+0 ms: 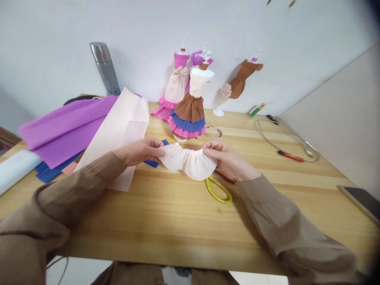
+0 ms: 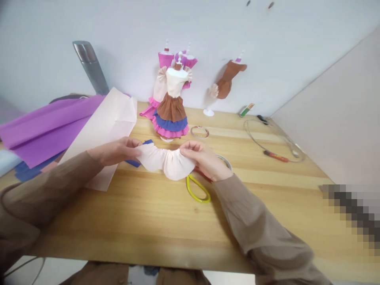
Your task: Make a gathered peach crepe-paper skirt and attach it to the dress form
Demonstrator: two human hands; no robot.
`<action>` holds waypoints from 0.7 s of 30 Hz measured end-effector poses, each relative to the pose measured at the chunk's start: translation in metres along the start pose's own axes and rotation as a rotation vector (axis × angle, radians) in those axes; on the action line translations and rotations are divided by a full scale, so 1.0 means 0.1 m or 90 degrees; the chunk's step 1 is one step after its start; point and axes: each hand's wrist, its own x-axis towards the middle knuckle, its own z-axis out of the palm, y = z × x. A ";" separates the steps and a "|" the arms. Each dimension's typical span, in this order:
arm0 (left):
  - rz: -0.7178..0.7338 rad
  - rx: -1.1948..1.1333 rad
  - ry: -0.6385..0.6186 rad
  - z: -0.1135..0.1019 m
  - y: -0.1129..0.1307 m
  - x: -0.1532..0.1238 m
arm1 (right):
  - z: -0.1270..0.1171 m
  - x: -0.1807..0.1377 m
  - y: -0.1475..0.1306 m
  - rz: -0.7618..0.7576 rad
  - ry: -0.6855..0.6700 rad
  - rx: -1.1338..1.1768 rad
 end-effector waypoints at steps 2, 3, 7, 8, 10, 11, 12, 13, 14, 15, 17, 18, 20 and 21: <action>0.007 -0.042 -0.002 0.02 0.03 0.01 | 0.01 -0.01 -0.02 0.001 0.005 -0.012; 0.010 -0.049 -0.001 0.02 0.04 0.01 | 0.02 -0.01 -0.03 0.000 0.007 -0.019; -0.011 -0.029 -0.001 0.06 0.04 0.01 | 0.05 -0.02 -0.05 0.003 0.006 -0.054; -0.014 -0.023 -0.003 0.08 0.03 0.01 | 0.06 -0.02 -0.05 0.005 0.005 -0.062; -0.016 -0.029 0.003 0.11 0.01 0.01 | 0.06 -0.02 -0.05 0.009 0.005 -0.080; -0.021 -0.045 0.019 0.12 0.01 0.01 | 0.07 -0.01 -0.04 0.012 0.007 -0.091; -0.030 -0.066 0.042 0.13 0.00 0.03 | 0.07 0.00 -0.03 0.016 0.010 -0.102; -0.043 -0.087 0.070 0.14 0.00 0.05 | 0.08 0.02 -0.03 0.022 0.014 -0.115; -0.057 -0.106 0.099 0.14 0.00 0.08 | 0.08 0.06 -0.02 0.030 0.020 -0.129; -0.072 -0.119 0.128 0.13 0.00 0.12 | 0.09 0.10 -0.02 0.039 0.027 -0.143; -0.100 -0.131 0.177 0.11 0.00 0.22 | 0.11 0.22 -0.01 0.055 0.049 -0.177; -0.114 -0.133 0.196 0.10 0.00 0.27 | 0.12 0.28 -0.01 0.061 0.063 -0.198; -0.145 -0.136 0.228 0.07 -0.01 0.37 | 0.14 0.42 0.00 0.070 0.092 -0.253; -0.158 -0.138 0.240 0.06 -0.01 0.42 | 0.14 0.48 0.00 0.075 0.105 -0.287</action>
